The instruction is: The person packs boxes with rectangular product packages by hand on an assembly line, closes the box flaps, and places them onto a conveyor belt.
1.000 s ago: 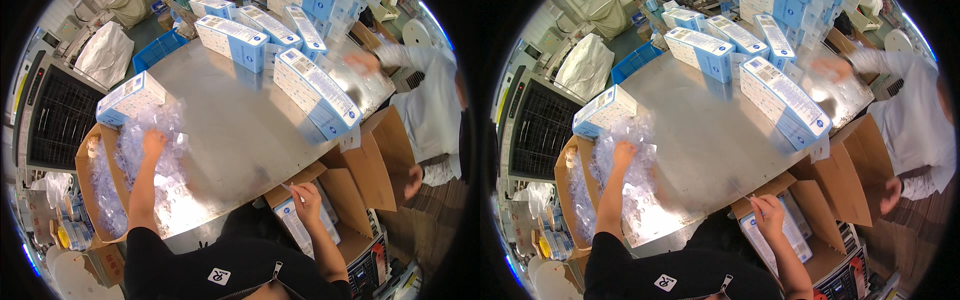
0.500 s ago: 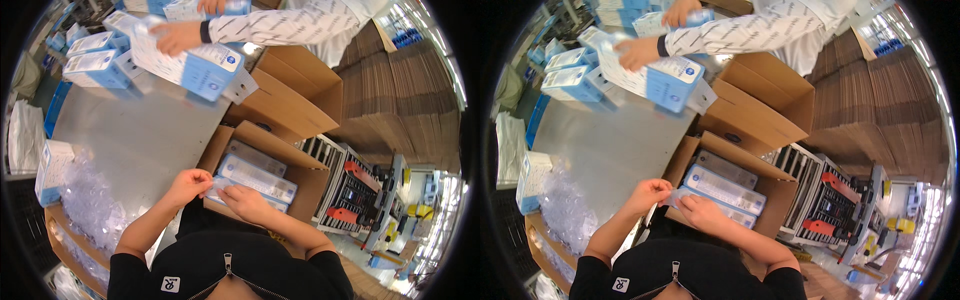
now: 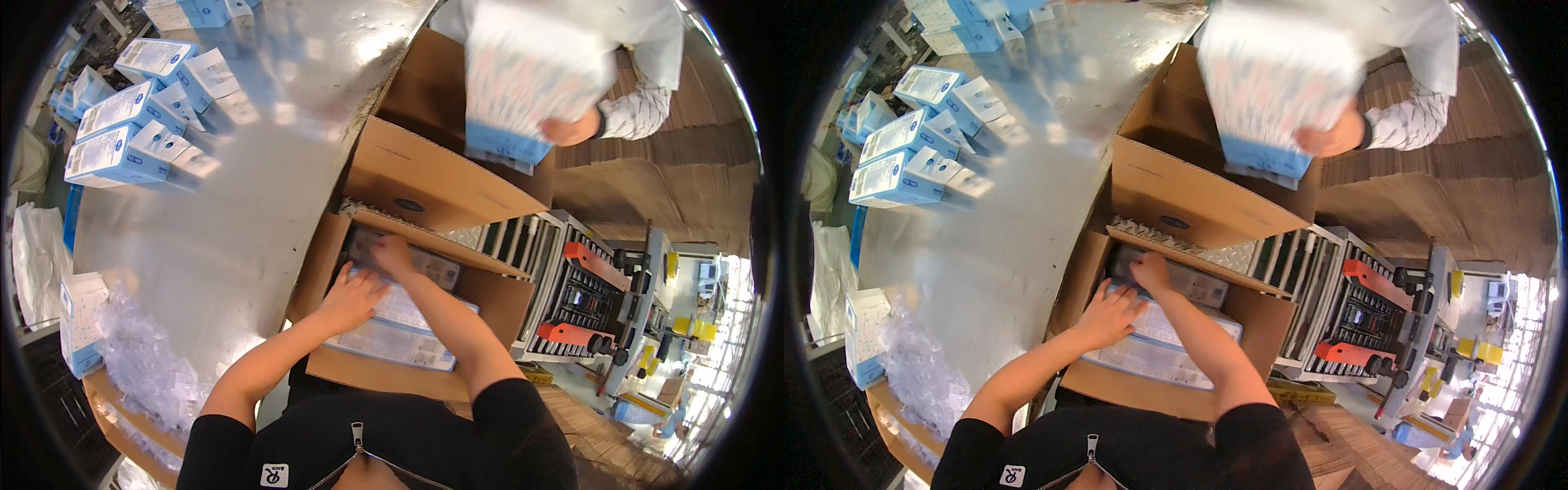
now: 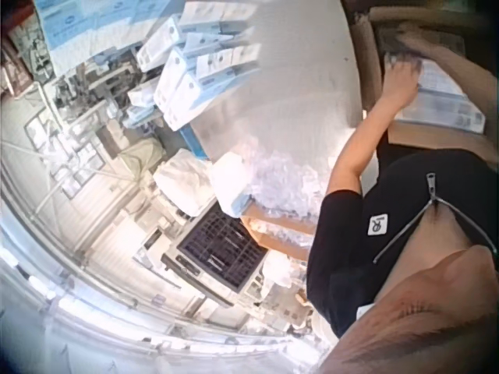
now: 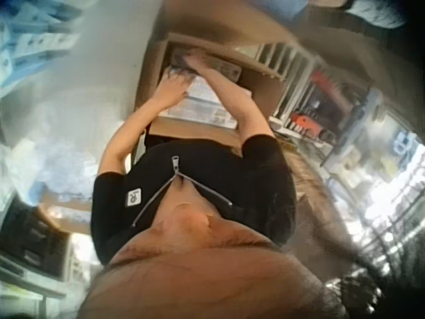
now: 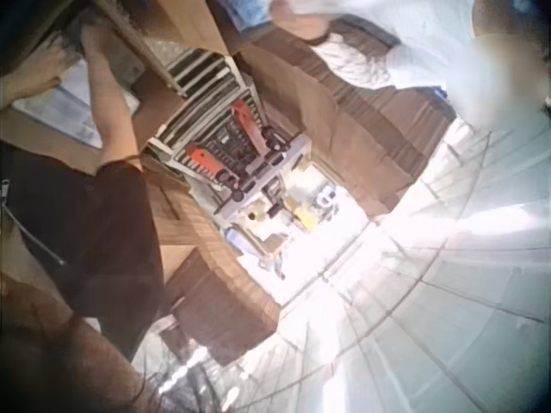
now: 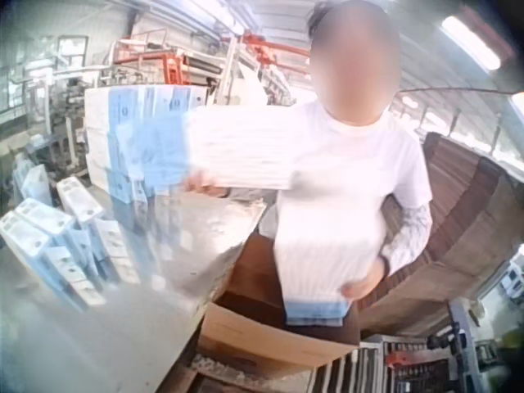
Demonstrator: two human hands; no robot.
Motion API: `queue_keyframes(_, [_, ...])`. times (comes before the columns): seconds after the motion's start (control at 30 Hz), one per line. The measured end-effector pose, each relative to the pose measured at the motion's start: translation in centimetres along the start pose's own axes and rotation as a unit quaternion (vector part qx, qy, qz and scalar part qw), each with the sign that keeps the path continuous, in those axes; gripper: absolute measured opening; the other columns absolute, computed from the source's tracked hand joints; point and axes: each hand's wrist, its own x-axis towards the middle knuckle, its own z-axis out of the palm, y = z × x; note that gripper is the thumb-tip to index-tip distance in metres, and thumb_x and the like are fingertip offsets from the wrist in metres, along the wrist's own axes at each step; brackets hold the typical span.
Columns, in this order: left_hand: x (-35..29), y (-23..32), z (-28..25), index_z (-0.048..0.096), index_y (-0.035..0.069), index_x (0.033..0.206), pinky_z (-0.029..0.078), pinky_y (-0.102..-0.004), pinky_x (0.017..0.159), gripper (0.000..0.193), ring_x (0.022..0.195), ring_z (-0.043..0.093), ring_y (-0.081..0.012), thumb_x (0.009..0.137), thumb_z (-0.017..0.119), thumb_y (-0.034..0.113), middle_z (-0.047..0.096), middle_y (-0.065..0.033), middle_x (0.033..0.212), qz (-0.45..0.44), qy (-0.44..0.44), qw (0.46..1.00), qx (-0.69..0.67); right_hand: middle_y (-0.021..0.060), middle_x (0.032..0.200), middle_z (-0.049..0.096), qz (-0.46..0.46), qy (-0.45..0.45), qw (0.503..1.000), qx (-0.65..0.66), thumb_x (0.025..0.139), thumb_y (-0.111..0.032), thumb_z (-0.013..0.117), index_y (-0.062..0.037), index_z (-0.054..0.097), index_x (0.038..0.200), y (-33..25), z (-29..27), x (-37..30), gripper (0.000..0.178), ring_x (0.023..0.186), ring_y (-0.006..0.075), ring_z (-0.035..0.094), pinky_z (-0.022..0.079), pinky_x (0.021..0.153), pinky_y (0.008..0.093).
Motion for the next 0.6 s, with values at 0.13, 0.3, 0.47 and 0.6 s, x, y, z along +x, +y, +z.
queue_keyframes(0.13, [-1.3, 0.6, -1.8, 0.053, 0.009, 0.116, 0.027, -0.0529, 0.100, 0.052, 0.118, 0.041, -0.0318, 0.069, 0.069, 0.025, 0.046, -0.0162, 0.120, 0.007, 0.007, 0.998, -0.054, 0.0238, 0.091, 0.063, -0.001, 0.092, 0.994, -0.053, 0.070, -0.019, 0.061, -0.0013, 0.066, 0.088, 3.2, 9.0, 3.8, 0.026, 0.085, 0.0354, 0.061, 0.048, 0.073, 0.0428])
queue_keyframes(0.3, [-4.1, -3.6, -12.4, 0.060, 0.004, 0.099, 0.042, -0.0446, 0.087, 0.035, 0.101, 0.053, -0.0305, 0.067, 0.069, 0.015, 0.055, -0.0145, 0.107, -0.100, 0.178, 0.970, -0.129, 0.0157, 0.132, 0.045, -0.063, -0.152, 0.957, -0.240, 0.085, -0.031, 0.047, -0.0089, 0.048, 0.127, 2.8, 8.7, 7.9, 0.047, 0.123, 0.0261, 0.042, 0.032, 0.102, 0.0363])
queue_keyframes(0.47, [-14.8, -23.1, -26.9, 0.053, 0.004, 0.115, 0.040, -0.0453, 0.089, 0.041, 0.110, 0.047, -0.0350, 0.081, 0.061, 0.025, 0.053, -0.0179, 0.117, -0.386, 0.348, 0.815, 0.255, 0.0112, 0.137, 0.041, 0.066, -0.309, 0.929, 0.191, 0.086, -0.033, 0.054, -0.0072, 0.038, 0.134, -0.3, 7.1, 4.0, 0.057, 0.126, 0.0263, 0.038, 0.032, 0.102, 0.0356])
queue_keyframes(0.6, [-8.2, -30.2, -30.9, 0.049, 0.018, 0.127, 0.026, -0.0657, 0.095, 0.051, 0.127, 0.033, -0.0323, 0.088, 0.041, 0.051, 0.040, -0.0125, 0.136, -0.477, 0.236, 0.823, 0.197, 0.0106, 0.139, 0.038, 0.020, -0.326, 0.932, 0.156, 0.086, -0.028, 0.056, -0.0082, 0.036, 0.136, 0.4, 6.4, 5.2, 0.058, 0.128, 0.0244, 0.034, 0.028, 0.105, 0.0350])
